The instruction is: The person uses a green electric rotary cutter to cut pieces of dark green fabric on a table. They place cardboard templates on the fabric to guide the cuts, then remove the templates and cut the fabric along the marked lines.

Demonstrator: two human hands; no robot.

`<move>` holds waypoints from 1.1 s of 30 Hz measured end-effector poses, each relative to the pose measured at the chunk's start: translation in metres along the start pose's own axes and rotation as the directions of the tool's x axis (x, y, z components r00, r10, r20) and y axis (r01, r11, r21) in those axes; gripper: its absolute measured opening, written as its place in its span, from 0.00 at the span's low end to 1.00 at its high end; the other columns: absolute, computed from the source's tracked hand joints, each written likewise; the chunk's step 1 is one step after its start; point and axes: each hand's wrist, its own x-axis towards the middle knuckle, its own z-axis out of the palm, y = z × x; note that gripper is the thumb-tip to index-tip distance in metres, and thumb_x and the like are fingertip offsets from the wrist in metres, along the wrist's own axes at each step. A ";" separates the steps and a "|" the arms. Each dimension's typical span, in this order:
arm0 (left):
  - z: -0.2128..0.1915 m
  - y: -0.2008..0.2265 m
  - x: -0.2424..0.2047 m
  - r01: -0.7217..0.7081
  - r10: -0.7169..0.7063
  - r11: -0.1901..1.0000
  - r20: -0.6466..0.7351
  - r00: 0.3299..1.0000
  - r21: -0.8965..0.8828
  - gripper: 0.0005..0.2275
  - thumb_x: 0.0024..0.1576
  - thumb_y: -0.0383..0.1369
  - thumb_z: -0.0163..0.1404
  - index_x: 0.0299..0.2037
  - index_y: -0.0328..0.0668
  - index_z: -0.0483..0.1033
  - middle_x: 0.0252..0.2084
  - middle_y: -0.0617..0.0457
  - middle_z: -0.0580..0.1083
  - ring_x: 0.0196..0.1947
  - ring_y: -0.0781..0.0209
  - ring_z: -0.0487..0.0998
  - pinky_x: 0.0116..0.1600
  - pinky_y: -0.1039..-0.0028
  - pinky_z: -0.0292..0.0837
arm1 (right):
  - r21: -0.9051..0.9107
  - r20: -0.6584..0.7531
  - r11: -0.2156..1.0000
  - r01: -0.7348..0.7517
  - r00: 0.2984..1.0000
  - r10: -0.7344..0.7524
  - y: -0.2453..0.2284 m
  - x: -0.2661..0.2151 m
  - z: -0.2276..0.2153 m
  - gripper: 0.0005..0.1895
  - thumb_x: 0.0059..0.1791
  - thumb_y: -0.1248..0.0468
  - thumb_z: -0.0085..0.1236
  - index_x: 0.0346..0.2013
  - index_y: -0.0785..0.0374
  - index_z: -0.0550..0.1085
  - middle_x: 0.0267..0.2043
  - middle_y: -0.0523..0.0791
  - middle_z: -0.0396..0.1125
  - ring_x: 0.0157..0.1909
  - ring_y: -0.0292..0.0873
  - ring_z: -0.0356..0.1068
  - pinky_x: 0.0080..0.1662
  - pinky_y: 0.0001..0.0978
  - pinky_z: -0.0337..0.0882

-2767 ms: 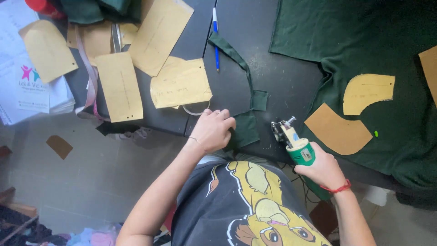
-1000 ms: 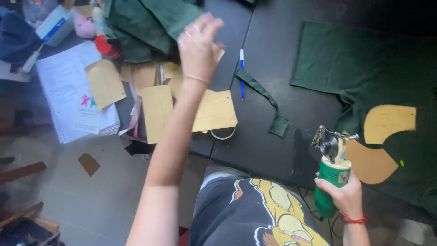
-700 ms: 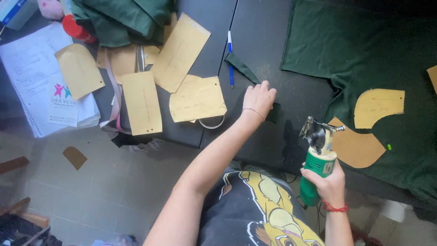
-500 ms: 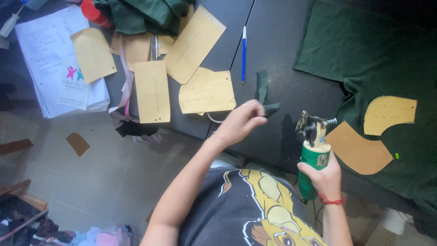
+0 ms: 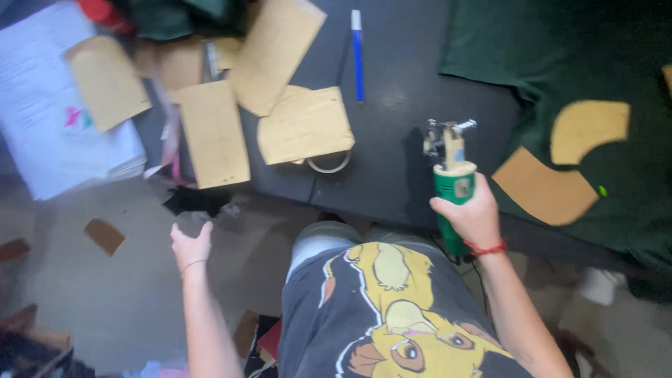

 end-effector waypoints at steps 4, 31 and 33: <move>-0.013 0.130 -0.058 -0.238 -0.155 0.838 0.631 0.760 0.492 0.21 0.48 0.49 0.45 0.50 0.52 0.67 0.45 0.47 0.72 0.44 0.52 0.72 0.49 0.61 0.64 | 0.005 0.009 0.991 -0.133 0.991 0.133 -0.016 -0.008 -0.006 0.28 0.23 0.58 0.63 0.37 0.54 0.67 0.34 0.44 0.66 0.41 0.47 0.65 0.42 0.38 0.63; 0.203 0.315 -0.348 -0.846 0.335 0.532 0.909 0.247 0.034 0.13 0.47 0.41 0.44 0.36 0.54 0.53 0.32 0.54 0.71 0.34 0.48 0.74 0.41 0.62 0.69 | 0.218 -0.275 0.885 -0.412 0.844 0.461 0.200 -0.012 -0.163 0.31 0.27 0.57 0.64 0.41 0.60 0.64 0.38 0.50 0.62 0.46 0.52 0.61 0.46 0.44 0.58; 0.202 0.331 -0.351 -0.877 0.378 0.473 0.879 0.290 0.086 0.12 0.48 0.41 0.44 0.36 0.54 0.53 0.31 0.52 0.71 0.33 0.48 0.75 0.40 0.63 0.69 | 0.206 -0.267 0.900 -0.383 0.863 0.429 0.204 0.000 -0.171 0.31 0.27 0.57 0.64 0.41 0.61 0.65 0.38 0.50 0.62 0.45 0.52 0.61 0.46 0.44 0.58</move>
